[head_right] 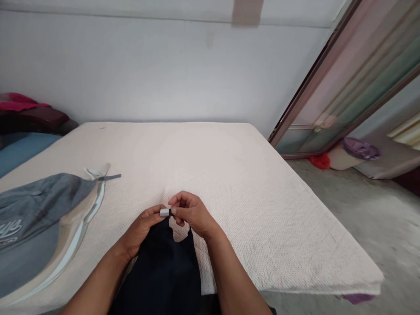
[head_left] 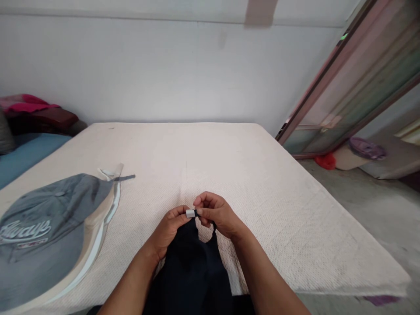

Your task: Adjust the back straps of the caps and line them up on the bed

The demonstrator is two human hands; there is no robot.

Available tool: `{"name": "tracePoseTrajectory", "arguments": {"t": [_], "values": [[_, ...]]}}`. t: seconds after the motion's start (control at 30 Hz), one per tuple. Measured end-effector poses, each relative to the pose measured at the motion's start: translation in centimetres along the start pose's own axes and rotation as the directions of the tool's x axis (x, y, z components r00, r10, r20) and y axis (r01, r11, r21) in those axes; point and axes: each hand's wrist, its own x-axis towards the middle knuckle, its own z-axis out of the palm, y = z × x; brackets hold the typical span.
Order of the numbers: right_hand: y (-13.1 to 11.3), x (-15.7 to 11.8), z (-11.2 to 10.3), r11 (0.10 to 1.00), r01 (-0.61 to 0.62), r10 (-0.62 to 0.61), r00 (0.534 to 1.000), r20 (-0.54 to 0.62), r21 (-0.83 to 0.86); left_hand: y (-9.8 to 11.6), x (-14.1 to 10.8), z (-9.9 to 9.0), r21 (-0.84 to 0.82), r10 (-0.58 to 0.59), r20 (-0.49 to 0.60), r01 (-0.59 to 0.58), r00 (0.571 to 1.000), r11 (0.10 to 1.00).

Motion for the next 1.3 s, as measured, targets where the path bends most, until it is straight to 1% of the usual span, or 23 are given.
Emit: {"name": "tracePoseTrajectory", "arguments": {"t": [0.1,0.2,0.33,0.37,0.4,0.5,0.57,0.67,0.8,0.93,1.03,1.13,1.23,1.3], "values": [[0.14,0.04,-0.10,1.000,-0.001,0.000,1.000,-0.017,-0.027,-0.01,0.05,-0.01,0.009,0.003,-0.011,-0.003,1.000,1.000],[0.15,0.03,-0.06,1.000,-0.001,0.001,0.999,-0.038,-0.016,0.05,0.07,-0.01,0.019,0.011,0.003,-0.011,1.000,1.000],[0.05,0.03,0.07,0.999,-0.016,0.018,0.999,-0.043,0.028,0.11,0.04,-0.05,0.010,0.021,-0.066,-0.021,0.998,1.000],[0.03,0.03,0.07,0.999,-0.021,0.022,0.999,-0.035,0.040,0.11,0.02,-0.05,0.006,0.025,-0.069,-0.025,0.997,1.000],[0.01,0.03,0.06,0.998,-0.028,0.029,0.999,-0.021,0.052,0.11,-0.01,-0.03,0.003,0.030,-0.056,-0.030,0.998,1.000],[0.01,0.03,-0.06,0.995,-0.063,0.061,0.998,0.030,0.075,0.07,-0.09,0.06,-0.013,0.034,0.037,-0.034,0.999,0.999],[0.04,0.04,-0.13,0.993,-0.080,0.075,0.996,0.056,0.083,0.04,-0.13,0.11,-0.033,0.034,0.061,-0.032,0.998,0.999],[0.11,0.06,-0.15,0.993,-0.070,0.065,0.996,0.061,0.097,0.04,-0.17,0.20,-0.047,0.039,0.090,-0.035,0.995,0.998],[0.19,0.06,-0.07,0.993,-0.063,0.057,0.997,0.057,0.105,0.10,-0.22,0.45,-0.072,0.036,0.157,-0.025,0.987,0.997],[0.12,0.02,0.07,0.993,-0.070,0.064,0.996,0.061,0.092,-0.20,-0.14,0.35,-0.098,0.025,0.165,-0.009,0.986,0.995],[-0.04,0.01,0.13,0.999,-0.050,0.050,0.998,0.039,0.014,-0.55,-0.07,-0.06,-0.112,-0.011,0.096,0.022,0.995,0.993],[-0.14,0.00,-0.02,0.984,-0.059,0.062,0.998,0.012,-0.167,-0.67,-0.08,-0.36,-0.137,-0.044,0.001,0.044,0.999,0.990],[-0.10,-0.04,-0.26,0.936,-0.119,0.127,0.992,0.004,-0.330,-0.58,-0.08,-0.39,-0.165,-0.041,-0.014,0.038,0.999,0.986],[-0.06,-0.06,-0.30,0.926,-0.140,0.157,0.987,0.022,-0.350,-0.59,0.00,-0.40,-0.186,-0.033,-0.013,0.030,0.999,0.982]]}}
